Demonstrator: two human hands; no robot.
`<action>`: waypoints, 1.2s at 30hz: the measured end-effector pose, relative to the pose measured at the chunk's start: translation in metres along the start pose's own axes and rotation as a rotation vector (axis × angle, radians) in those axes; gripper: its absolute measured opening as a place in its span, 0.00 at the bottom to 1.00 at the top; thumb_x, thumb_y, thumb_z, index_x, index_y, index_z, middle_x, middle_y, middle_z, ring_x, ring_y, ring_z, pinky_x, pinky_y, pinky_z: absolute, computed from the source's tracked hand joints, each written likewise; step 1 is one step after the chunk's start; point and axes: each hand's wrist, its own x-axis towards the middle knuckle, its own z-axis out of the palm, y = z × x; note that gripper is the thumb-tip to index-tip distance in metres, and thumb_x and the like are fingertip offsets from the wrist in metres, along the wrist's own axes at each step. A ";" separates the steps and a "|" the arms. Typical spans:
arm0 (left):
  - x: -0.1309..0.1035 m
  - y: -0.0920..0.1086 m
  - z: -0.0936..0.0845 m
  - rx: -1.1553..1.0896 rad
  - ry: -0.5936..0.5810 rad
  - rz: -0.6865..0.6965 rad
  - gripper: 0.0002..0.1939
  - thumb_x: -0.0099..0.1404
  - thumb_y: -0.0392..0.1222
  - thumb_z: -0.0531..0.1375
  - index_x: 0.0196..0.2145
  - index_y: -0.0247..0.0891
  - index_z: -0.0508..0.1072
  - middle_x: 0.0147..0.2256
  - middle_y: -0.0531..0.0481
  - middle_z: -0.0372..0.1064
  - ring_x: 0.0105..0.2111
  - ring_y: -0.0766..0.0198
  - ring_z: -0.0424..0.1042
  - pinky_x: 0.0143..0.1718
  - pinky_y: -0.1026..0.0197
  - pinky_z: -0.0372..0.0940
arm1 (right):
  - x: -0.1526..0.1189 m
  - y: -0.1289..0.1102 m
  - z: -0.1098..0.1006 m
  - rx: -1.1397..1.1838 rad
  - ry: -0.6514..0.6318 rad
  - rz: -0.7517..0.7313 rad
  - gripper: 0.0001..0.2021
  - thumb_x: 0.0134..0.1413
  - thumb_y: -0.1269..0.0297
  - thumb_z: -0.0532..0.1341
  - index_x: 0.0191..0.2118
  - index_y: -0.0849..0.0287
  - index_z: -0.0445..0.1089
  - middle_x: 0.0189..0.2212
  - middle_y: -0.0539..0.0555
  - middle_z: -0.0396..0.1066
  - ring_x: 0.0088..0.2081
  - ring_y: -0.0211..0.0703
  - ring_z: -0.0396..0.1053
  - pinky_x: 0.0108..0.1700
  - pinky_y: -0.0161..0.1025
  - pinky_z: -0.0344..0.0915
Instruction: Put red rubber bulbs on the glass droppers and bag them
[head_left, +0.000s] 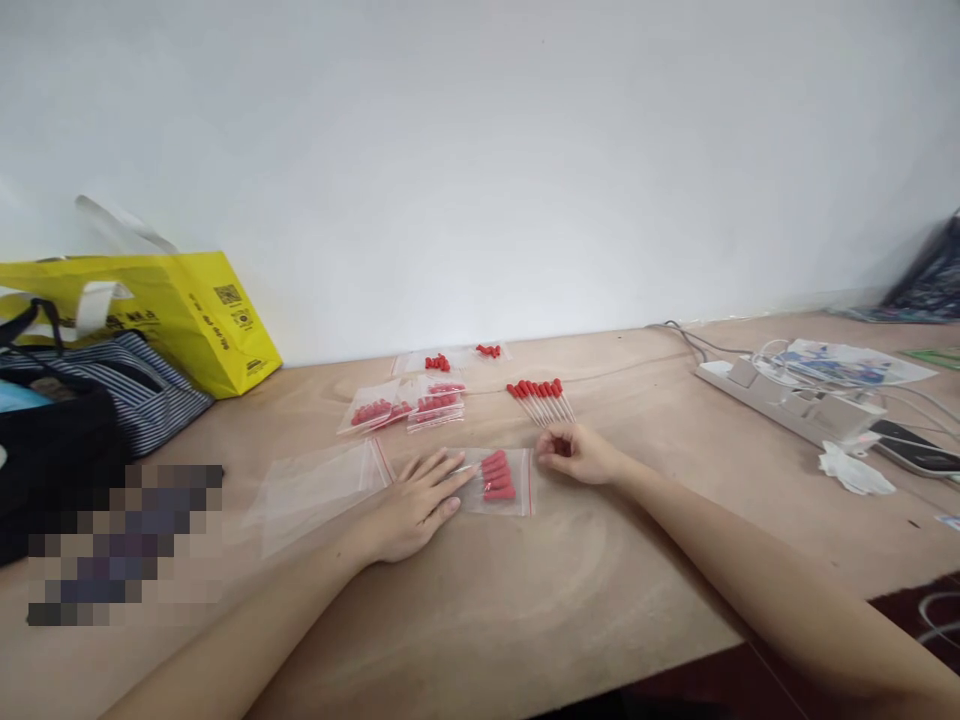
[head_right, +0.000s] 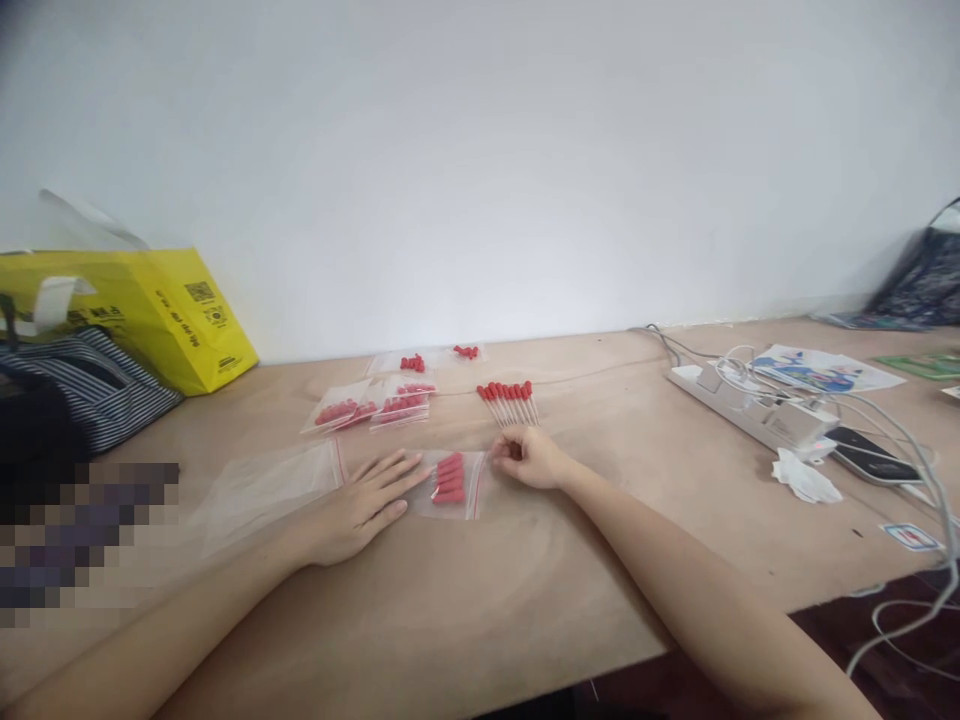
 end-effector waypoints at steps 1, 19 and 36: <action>0.004 -0.002 -0.001 0.015 0.000 0.025 0.21 0.67 0.46 0.41 0.57 0.52 0.49 0.60 0.53 0.43 0.59 0.54 0.39 0.55 0.42 0.40 | -0.002 0.001 -0.004 -0.034 0.020 -0.004 0.04 0.43 0.69 0.58 0.29 0.61 0.68 0.20 0.47 0.62 0.21 0.31 0.57 0.23 0.29 0.55; 0.017 0.011 0.017 -0.086 0.432 0.234 0.15 0.62 0.43 0.52 0.44 0.37 0.69 0.45 0.44 0.66 0.46 0.61 0.65 0.47 0.57 0.62 | -0.009 -0.016 0.009 -0.332 -0.056 -0.314 0.14 0.48 0.66 0.57 0.43 0.56 0.68 0.24 0.50 0.65 0.27 0.37 0.61 0.30 0.33 0.58; 0.017 -0.016 0.010 0.399 0.777 0.604 0.07 0.61 0.31 0.53 0.35 0.34 0.70 0.32 0.48 0.73 0.31 0.64 0.72 0.32 0.62 0.69 | 0.002 -0.019 0.029 -0.995 0.306 -0.936 0.08 0.54 0.73 0.52 0.31 0.62 0.68 0.18 0.48 0.62 0.24 0.34 0.54 0.33 0.37 0.49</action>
